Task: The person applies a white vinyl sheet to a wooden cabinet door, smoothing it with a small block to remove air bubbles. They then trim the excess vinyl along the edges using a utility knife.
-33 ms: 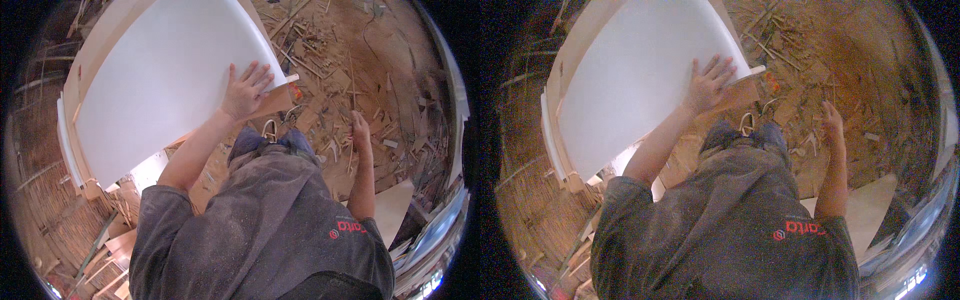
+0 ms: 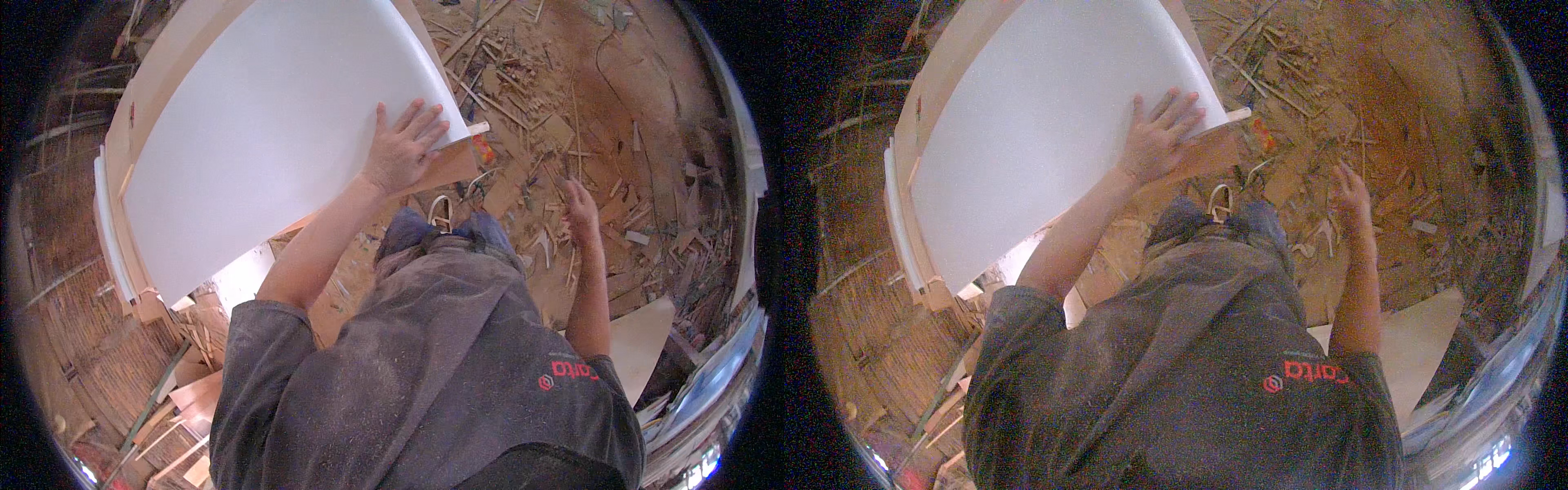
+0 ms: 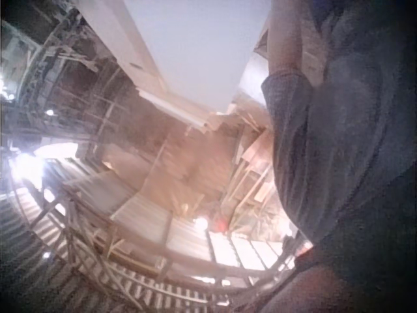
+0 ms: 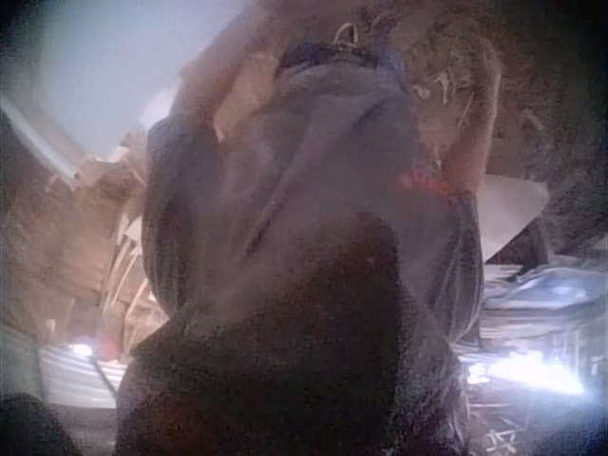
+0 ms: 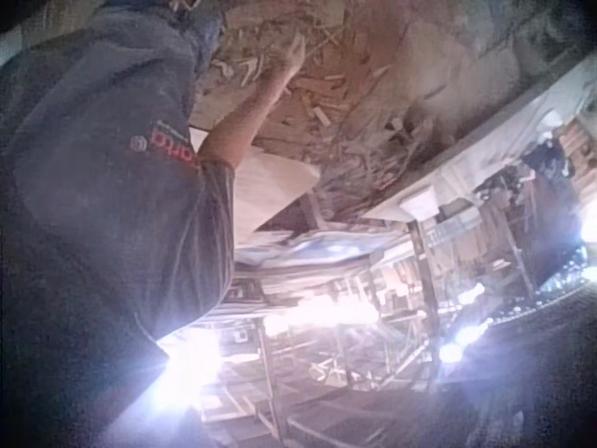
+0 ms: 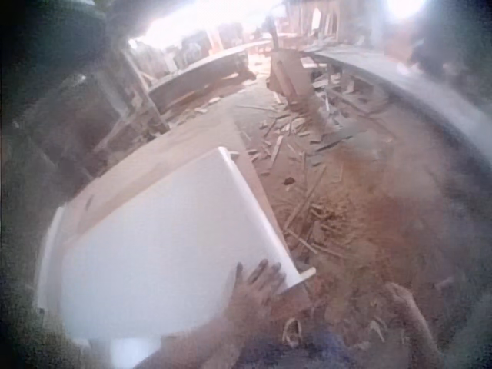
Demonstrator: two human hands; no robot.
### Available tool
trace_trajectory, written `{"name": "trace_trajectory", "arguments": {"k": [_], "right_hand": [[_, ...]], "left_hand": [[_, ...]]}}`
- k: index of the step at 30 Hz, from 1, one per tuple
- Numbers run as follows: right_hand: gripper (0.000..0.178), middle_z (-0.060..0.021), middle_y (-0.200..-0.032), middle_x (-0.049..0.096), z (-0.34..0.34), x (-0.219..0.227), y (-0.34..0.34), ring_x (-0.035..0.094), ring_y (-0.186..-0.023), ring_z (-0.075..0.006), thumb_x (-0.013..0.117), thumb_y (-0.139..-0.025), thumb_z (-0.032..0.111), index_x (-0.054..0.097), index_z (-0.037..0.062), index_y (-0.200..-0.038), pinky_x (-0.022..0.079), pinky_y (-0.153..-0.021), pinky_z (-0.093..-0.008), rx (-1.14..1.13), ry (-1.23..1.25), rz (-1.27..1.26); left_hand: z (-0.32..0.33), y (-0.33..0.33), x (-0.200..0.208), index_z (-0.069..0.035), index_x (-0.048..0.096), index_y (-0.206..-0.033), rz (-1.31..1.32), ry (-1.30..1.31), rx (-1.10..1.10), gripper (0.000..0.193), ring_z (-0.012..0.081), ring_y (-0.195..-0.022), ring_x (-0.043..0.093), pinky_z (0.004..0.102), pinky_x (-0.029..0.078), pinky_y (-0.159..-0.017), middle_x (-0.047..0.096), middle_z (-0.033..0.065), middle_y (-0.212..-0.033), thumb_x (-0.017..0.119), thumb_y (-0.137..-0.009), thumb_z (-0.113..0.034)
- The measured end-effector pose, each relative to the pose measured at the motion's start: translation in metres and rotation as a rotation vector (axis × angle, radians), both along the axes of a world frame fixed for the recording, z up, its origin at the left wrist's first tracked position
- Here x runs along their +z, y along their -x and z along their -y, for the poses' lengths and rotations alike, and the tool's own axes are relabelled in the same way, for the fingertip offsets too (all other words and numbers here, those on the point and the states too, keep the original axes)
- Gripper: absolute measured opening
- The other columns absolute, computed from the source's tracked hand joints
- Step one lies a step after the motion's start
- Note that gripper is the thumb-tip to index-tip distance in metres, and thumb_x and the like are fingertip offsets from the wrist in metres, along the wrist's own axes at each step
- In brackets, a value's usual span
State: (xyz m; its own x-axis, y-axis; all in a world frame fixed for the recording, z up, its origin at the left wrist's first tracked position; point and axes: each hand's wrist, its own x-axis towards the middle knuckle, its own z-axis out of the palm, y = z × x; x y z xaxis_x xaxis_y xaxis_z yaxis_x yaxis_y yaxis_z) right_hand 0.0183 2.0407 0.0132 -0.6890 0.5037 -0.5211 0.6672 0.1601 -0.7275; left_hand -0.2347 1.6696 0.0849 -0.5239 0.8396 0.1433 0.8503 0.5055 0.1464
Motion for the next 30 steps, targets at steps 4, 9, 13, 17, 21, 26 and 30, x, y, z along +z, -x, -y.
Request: {"name": "trace_trajectory", "arguments": {"k": [4,9,13,17,21,26,30], "right_hand": [[0.052,-0.0158,-0.116,0.06,0.087,0.027,0.038,0.063,-0.099,-0.0327,0.064,-0.102,0.032,0.054,0.0182,-0.152,0.051,-0.091,-0.0415,0.467,-0.429,-0.203],[0.059,-0.0157,-0.111,0.057,0.138,0.044,0.056,0.064,-0.098,-0.0366,0.066,-0.099,0.037,0.051,0.0233,-0.154,0.054,-0.084,-0.0448,0.539,-0.421,-0.315],[0.064,-0.0155,-0.111,0.056,0.148,0.039,0.069,0.065,-0.095,-0.0361,0.067,-0.098,0.045,0.048,0.0267,-0.155,0.056,-0.079,-0.0469,0.571,-0.436,-0.329],[0.062,-0.0151,-0.108,0.056,0.157,0.048,0.078,0.065,-0.094,-0.0357,0.067,-0.097,0.043,0.052,0.021,-0.153,0.055,-0.078,-0.0467,0.594,-0.457,-0.381],[0.063,-0.0148,-0.109,0.056,0.163,0.047,0.083,0.065,-0.093,-0.0352,0.067,-0.097,0.044,0.052,0.0211,-0.153,0.056,-0.078,-0.0462,0.59,-0.476,-0.378],[0.063,-0.0148,-0.109,0.057,0.164,0.053,0.082,0.065,-0.093,-0.0347,0.068,-0.097,0.045,0.052,0.0204,-0.153,0.056,-0.077,-0.0464,0.577,-0.472,-0.385],[0.063,-0.015,-0.11,0.057,0.165,0.051,0.084,0.065,-0.091,-0.0348,0.069,-0.096,0.044,0.053,0.0203,-0.152,0.056,-0.076,-0.0465,0.581,-0.518,-0.392]], "left_hand": [[0.003,-0.003,-0.012,-0.021,0.057,-0.147,0.042,-0.034,0.039,0.064,0.0294,-0.155,0.033,0.0795,0.01,-0.116,0.039,0.0082,-0.165,0.074,-0.086,-0.035],[0.008,0.001,-0.008,-0.009,0.062,-0.139,0.212,-0.347,0.124,0.069,0.0304,-0.152,0.037,0.0662,0.011,-0.125,0.042,0.0158,-0.161,0.083,-0.077,-0.031],[0.017,-0.002,0.006,-0.007,0.059,-0.142,0.198,-0.246,0.101,0.074,0.032,-0.153,0.036,0.0571,0.014,-0.128,0.042,0.0147,-0.162,0.084,-0.075,-0.026],[0.03,-0.002,0.008,-0.007,0.056,-0.146,0.193,-0.191,0.093,0.079,0.0318,-0.153,0.035,0.0566,0.018,-0.128,0.041,0.0142,-0.162,0.085,-0.073,-0.021],[0.031,-0.001,0.011,-0.007,0.054,-0.147,0.2,-0.186,0.104,0.083,0.0316,-0.153,0.035,0.0563,0.022,-0.127,0.041,0.0133,-0.162,0.086,-0.071,-0.017],[0.032,0.001,0.01,-0.004,0.054,-0.146,0.23,-0.207,0.097,0.083,0.0321,-0.153,0.035,0.0559,0.02,-0.127,0.041,0.0137,-0.162,0.086,-0.071,-0.016],[0.031,0.001,0.008,0.001,0.053,-0.145,0.228,-0.201,0.094,0.082,0.0331,-0.153,0.035,0.0559,0.02,-0.128,0.041,0.0163,-0.162,0.085,-0.071,-0.015]]}}
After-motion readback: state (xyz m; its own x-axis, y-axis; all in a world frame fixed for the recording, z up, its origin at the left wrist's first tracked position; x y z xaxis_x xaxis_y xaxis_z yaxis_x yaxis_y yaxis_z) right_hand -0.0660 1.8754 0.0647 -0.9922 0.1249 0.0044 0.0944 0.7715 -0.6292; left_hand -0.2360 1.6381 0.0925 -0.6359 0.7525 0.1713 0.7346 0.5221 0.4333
